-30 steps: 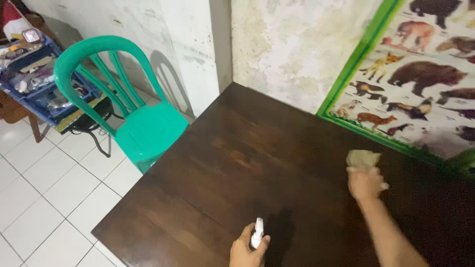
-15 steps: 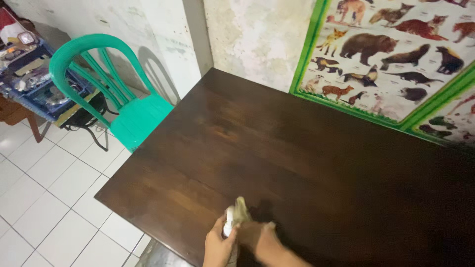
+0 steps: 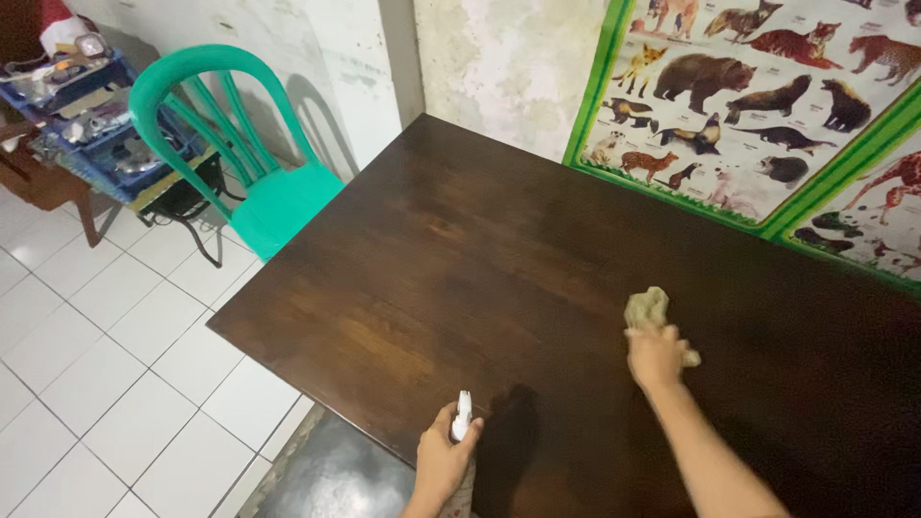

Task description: The person cleans a dark wooden table by spraying a cleaning solution and wiping the surface with a cloth. They systematically cover the table area, moving the cloth in circular and linear motions to remove dirt and grime.

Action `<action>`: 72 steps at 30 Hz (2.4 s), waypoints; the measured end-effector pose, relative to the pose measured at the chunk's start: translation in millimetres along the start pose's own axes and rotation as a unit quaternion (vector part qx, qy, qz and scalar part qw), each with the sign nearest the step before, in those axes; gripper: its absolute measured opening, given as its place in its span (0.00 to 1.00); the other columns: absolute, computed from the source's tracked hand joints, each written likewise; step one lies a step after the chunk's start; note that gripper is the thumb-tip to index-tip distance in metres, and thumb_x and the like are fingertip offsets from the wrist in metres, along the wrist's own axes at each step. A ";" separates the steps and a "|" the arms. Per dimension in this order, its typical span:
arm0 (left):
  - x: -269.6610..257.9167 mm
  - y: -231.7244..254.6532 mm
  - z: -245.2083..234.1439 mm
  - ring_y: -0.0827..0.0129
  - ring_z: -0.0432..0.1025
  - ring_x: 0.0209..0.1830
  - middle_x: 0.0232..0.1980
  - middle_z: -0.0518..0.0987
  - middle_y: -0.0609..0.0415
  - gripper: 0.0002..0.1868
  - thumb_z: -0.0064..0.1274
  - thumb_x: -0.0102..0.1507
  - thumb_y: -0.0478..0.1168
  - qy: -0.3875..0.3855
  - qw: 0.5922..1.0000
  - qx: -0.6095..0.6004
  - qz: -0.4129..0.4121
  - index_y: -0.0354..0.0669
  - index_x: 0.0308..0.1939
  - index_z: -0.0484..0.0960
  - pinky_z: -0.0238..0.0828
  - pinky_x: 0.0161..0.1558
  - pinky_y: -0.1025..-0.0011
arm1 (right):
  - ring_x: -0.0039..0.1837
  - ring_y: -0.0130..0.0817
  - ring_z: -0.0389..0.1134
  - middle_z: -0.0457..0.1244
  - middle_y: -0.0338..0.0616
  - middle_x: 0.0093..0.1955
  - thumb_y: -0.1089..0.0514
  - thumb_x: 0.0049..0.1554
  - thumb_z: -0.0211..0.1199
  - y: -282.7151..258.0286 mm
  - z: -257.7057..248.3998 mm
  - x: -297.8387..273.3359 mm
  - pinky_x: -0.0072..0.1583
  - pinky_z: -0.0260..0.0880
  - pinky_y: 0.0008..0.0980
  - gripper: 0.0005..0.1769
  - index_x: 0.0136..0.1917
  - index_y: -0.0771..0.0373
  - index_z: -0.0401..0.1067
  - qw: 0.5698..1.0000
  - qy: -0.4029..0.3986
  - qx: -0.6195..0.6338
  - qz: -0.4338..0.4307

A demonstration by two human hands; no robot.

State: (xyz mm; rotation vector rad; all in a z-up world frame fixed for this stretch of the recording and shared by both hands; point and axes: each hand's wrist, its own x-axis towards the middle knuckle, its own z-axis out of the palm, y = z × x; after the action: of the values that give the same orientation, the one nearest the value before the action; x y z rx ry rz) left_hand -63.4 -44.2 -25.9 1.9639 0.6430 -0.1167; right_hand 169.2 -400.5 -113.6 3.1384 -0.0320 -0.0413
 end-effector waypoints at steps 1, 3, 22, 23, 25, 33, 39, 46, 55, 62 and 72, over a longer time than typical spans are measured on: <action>-2.6 -3.0 -0.6 0.57 0.83 0.49 0.46 0.87 0.46 0.30 0.61 0.57 0.55 0.008 1.000 -0.010 0.016 0.48 0.60 0.79 0.76 0.52 0.63 | 0.67 0.46 0.60 0.61 0.36 0.72 0.49 0.64 0.51 -22.6 3.1 -13.9 0.68 0.59 0.56 0.16 0.56 0.42 0.79 0.998 0.040 -0.010 -0.054; -7.7 -9.5 -2.0 0.56 0.83 0.50 0.47 0.87 0.45 0.31 0.61 0.57 0.54 0.024 0.998 -0.027 0.049 0.45 0.60 0.78 0.76 0.53 0.63 | 0.59 0.47 0.63 0.63 0.55 0.62 0.43 0.62 0.53 -67.9 4.4 -54.4 0.61 0.62 0.60 0.27 0.65 0.61 0.73 0.988 0.105 0.037 -0.102; -78.1 -15.9 -22.5 0.50 0.81 0.51 0.47 0.86 0.42 0.30 0.61 0.57 0.56 -0.015 0.996 0.022 0.086 0.46 0.59 0.79 0.75 0.53 0.61 | 0.56 0.43 0.70 0.66 0.53 0.58 0.56 0.62 0.57 30.4 -35.1 -146.1 0.58 0.75 0.44 0.17 0.64 0.46 0.74 0.994 -0.048 -0.098 0.004; -84.1 -16.9 -24.9 0.50 0.80 0.51 0.47 0.86 0.42 0.30 0.61 0.57 0.56 -0.012 0.995 0.022 0.098 0.45 0.59 0.79 0.75 0.52 0.60 | 0.53 0.44 0.72 0.67 0.56 0.58 0.57 0.63 0.57 47.0 -36.2 -141.7 0.54 0.77 0.43 0.25 0.73 0.49 0.69 0.994 -0.050 -0.074 0.069; -95.6 -19.8 -29.0 0.50 0.81 0.50 0.47 0.86 0.42 0.30 0.61 0.57 0.56 -0.010 0.994 0.017 0.109 0.44 0.58 0.79 0.75 0.51 0.60 | 0.59 0.48 0.67 0.64 0.49 0.65 0.56 0.60 0.58 62.1 -31.0 -138.6 0.59 0.71 0.49 0.19 0.65 0.49 0.74 0.995 -0.004 -0.039 0.090; -127.9 -31.9 -27.2 0.53 0.82 0.50 0.47 0.86 0.43 0.32 0.61 0.56 0.55 -0.035 0.998 0.011 0.059 0.45 0.61 0.77 0.76 0.52 0.62 | 0.52 0.50 0.65 0.64 0.59 0.54 0.51 0.61 0.57 -61.5 15.1 -239.9 0.61 0.63 0.58 0.22 0.64 0.64 0.70 0.986 0.029 0.163 -0.013; -138.0 -26.9 6.3 0.51 0.80 0.52 0.50 0.85 0.43 0.31 0.59 0.57 0.54 -0.053 0.990 0.012 0.130 0.45 0.61 0.78 0.75 0.53 0.61 | 0.62 0.61 0.62 0.63 0.61 0.63 0.61 0.45 0.59 -104.0 38.6 -333.2 0.62 0.64 0.57 0.30 0.63 0.62 0.71 0.941 0.098 0.066 -0.316; -137.8 4.8 40.0 0.52 0.80 0.53 0.51 0.85 0.45 0.31 0.59 0.58 0.56 -0.063 0.990 0.044 0.115 0.47 0.61 0.77 0.74 0.55 0.61 | 0.55 0.44 0.64 0.63 0.52 0.57 0.58 0.65 0.50 -1.4 11.7 -270.9 0.58 0.69 0.43 0.23 0.73 0.61 0.61 0.983 -0.130 0.076 -0.108; -152.2 53.8 129.6 0.51 0.81 0.52 0.49 0.86 0.43 0.31 0.59 0.58 0.56 -0.046 0.993 0.014 0.111 0.45 0.61 0.77 0.75 0.53 0.61 | 0.54 0.48 0.69 0.66 0.53 0.60 0.56 0.59 0.58 230.1 -16.0 -161.3 0.54 0.74 0.48 0.15 0.59 0.55 0.77 0.993 0.072 -0.081 0.051; -159.6 81.2 189.6 0.56 0.83 0.49 0.46 0.87 0.43 0.32 0.58 0.58 0.55 -0.069 0.996 0.005 0.059 0.44 0.61 0.77 0.76 0.53 0.63 | 0.40 0.44 0.66 0.65 0.47 0.47 0.54 0.50 0.61 138.8 -18.0 -146.1 0.39 0.66 0.46 0.11 0.46 0.57 0.75 0.983 0.131 0.113 -0.059; -149.0 102.6 236.7 0.55 0.81 0.53 0.51 0.85 0.42 0.32 0.60 0.59 0.54 -0.043 0.993 0.015 0.108 0.41 0.62 0.75 0.74 0.55 0.62 | 0.33 0.31 0.65 0.66 0.50 0.40 0.61 0.67 0.57 98.1 6.8 -167.1 0.32 0.67 0.30 0.07 0.52 0.66 0.72 0.888 0.226 0.011 -0.401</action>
State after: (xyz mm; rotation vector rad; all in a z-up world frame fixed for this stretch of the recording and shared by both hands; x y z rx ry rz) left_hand -94.8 -339.5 -2.8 2.0331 0.3713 -0.0762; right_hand 0.0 -495.1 -115.7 2.8350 1.2404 0.6760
